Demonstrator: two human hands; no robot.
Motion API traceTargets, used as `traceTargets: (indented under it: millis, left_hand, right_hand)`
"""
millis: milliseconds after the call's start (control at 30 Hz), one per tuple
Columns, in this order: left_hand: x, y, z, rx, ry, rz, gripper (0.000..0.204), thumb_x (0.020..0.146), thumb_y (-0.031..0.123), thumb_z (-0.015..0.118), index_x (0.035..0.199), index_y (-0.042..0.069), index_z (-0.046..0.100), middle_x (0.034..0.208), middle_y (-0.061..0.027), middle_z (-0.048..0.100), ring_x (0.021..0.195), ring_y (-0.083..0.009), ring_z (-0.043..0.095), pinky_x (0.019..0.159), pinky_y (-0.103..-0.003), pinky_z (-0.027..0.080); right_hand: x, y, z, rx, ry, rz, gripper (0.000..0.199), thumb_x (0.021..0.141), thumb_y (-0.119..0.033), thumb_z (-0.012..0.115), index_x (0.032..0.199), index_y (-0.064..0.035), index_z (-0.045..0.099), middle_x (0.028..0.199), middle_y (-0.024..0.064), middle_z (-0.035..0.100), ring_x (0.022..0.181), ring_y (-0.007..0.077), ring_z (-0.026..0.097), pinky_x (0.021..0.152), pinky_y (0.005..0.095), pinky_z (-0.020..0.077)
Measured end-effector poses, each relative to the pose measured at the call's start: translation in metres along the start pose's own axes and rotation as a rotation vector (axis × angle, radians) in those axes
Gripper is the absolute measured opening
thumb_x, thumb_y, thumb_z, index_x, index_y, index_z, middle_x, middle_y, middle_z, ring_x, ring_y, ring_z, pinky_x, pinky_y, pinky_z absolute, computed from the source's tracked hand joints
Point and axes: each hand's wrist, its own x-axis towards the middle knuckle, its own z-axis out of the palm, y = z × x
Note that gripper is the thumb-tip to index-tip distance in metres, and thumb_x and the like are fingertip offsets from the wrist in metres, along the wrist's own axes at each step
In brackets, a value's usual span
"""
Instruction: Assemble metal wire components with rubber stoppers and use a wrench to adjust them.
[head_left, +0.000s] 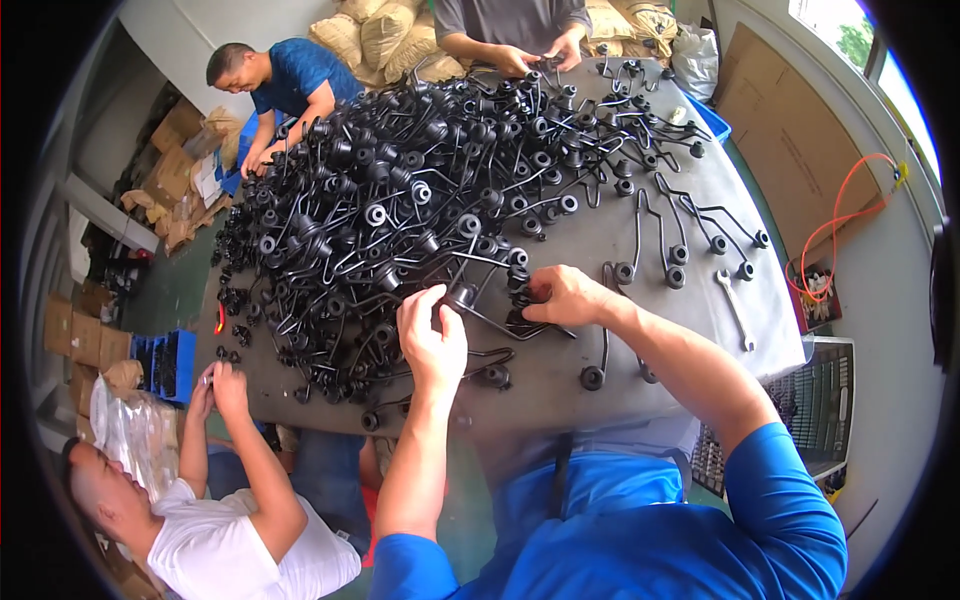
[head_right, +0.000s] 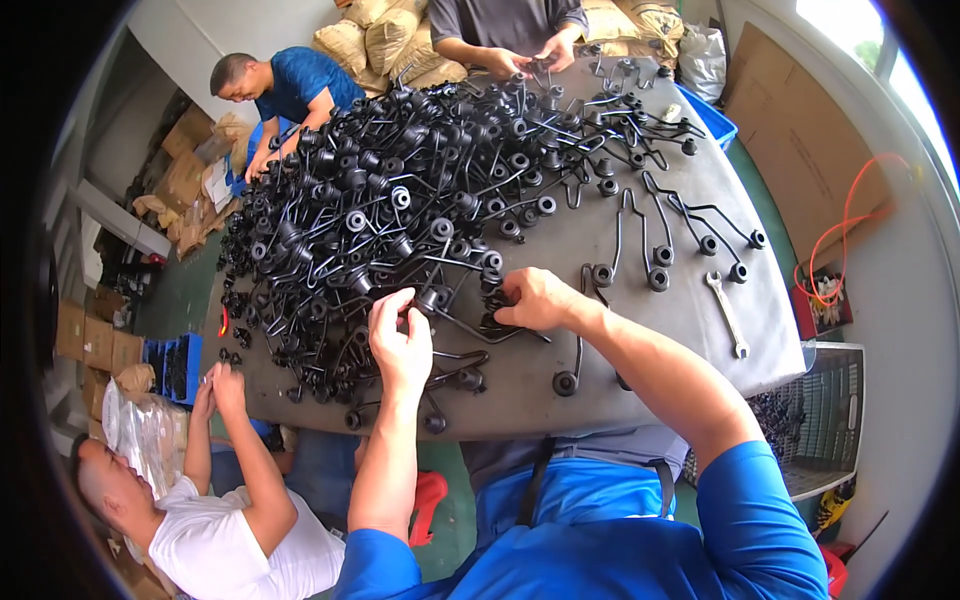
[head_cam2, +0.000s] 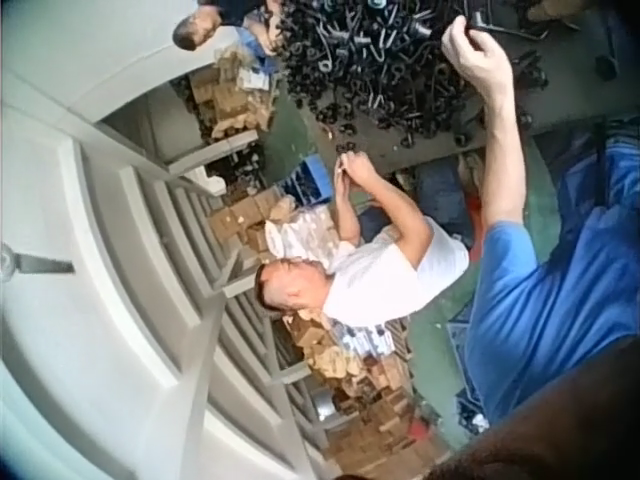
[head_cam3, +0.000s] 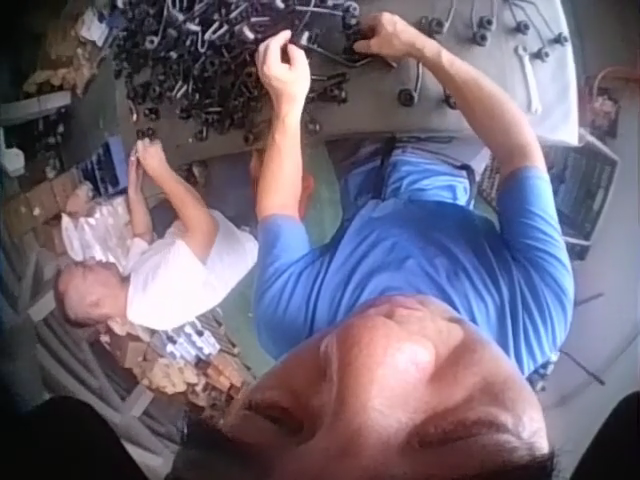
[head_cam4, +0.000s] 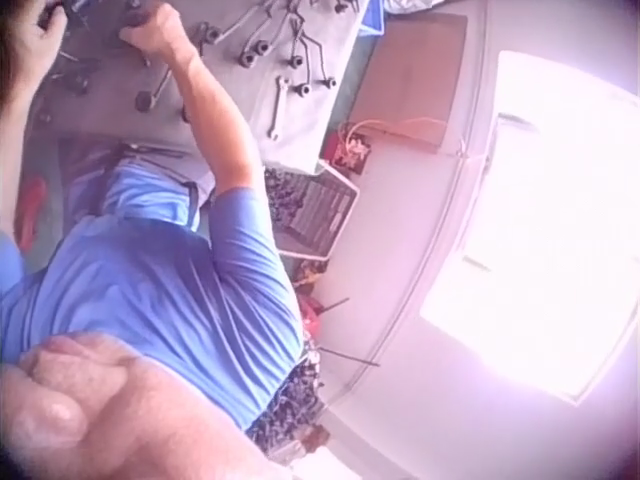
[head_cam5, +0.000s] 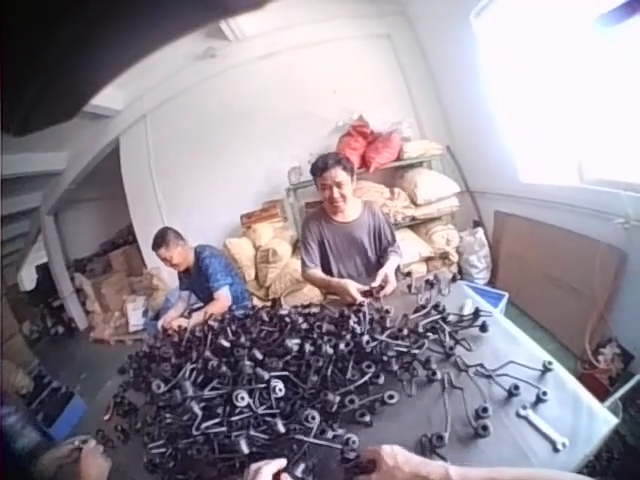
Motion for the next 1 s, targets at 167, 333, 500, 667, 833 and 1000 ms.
traceTargets:
  millis: [167, 333, 500, 667, 833, 1000]
  left_hand:
    - [-0.01, 0.045, 0.004, -0.137, -0.032, 0.084, 0.029, 0.081, -0.005, 0.061, 0.11, -0.003, 0.062, 0.104, -0.0173, 0.063, 0.091, -0.0305, 0.062, 0.076, -0.036, 0.051]
    - [-0.028, 0.056, 0.03, -0.337, -0.19, -0.091, 0.033, 0.084, -0.006, 0.061, 0.117, -0.004, 0.059, 0.104, -0.0161, 0.062, 0.089, -0.0239, 0.063, 0.073, -0.03, 0.053]
    - [-0.038, 0.056, 0.034, -0.396, -0.248, -0.187, 0.035, 0.085, -0.007, 0.06, 0.119, -0.004, 0.057, 0.104, -0.0133, 0.062, 0.092, -0.0201, 0.063, 0.078, -0.03, 0.053]
    - [-0.036, 0.065, 0.039, -0.537, -0.318, -0.356, 0.042, 0.093, 0.005, 0.061, 0.13, -0.006, 0.046, 0.114, -0.0185, 0.06, 0.102, -0.0214, 0.062, 0.091, -0.033, 0.051]
    - [-0.031, 0.096, 0.072, -1.007, -0.652, -0.702, 0.036, 0.1, 0.017, 0.054, 0.132, 0.002, 0.048, 0.117, -0.0099, 0.06, 0.103, -0.0158, 0.061, 0.08, -0.031, 0.056]
    - [-0.049, 0.125, 0.113, -0.89, -0.725, -0.68, 0.029, 0.099, 0.011, 0.054, 0.126, 0.002, 0.053, 0.095, -0.0054, 0.064, 0.07, -0.0097, 0.061, 0.06, -0.022, 0.052]
  right_hand:
    - [-0.01, 0.014, 0.011, 0.09, 0.19, -0.087, 0.027, 0.073, -0.022, 0.073, 0.089, -0.0015, 0.066, 0.082, 0.0162, 0.068, 0.08, 0.0315, 0.067, 0.074, 0.0391, 0.053]
    - [-0.006, -0.024, 0.013, -0.082, 0.166, 0.168, 0.049, 0.075, -0.044, 0.069, 0.098, -0.0012, 0.068, 0.095, 0.0209, 0.07, 0.093, 0.0355, 0.067, 0.083, 0.0425, 0.0532]
    - [-0.004, -0.015, 0.03, 0.027, 0.305, 0.168, 0.047, 0.072, -0.04, 0.07, 0.099, -0.0016, 0.069, 0.095, 0.0204, 0.07, 0.092, 0.0359, 0.067, 0.085, 0.042, 0.0533]
    - [-0.05, 0.001, -0.003, 0.223, 0.481, -0.094, 0.03, 0.079, -0.024, 0.069, 0.097, 0.0008, 0.068, 0.088, 0.0197, 0.07, 0.083, 0.0328, 0.068, 0.077, 0.0385, 0.0544]
    - [-0.104, 0.013, -0.01, 0.432, 0.498, -0.234, 0.031, 0.083, -0.012, 0.071, 0.111, -0.0012, 0.064, 0.099, 0.0125, 0.068, 0.088, 0.0207, 0.069, 0.081, 0.032, 0.0555]
    - [-0.152, 0.042, -0.03, 0.705, 0.555, 0.005, 0.029, 0.093, -0.019, 0.066, 0.112, 0.0017, 0.062, 0.098, 0.0087, 0.067, 0.086, 0.0145, 0.065, 0.077, 0.0295, 0.0547]
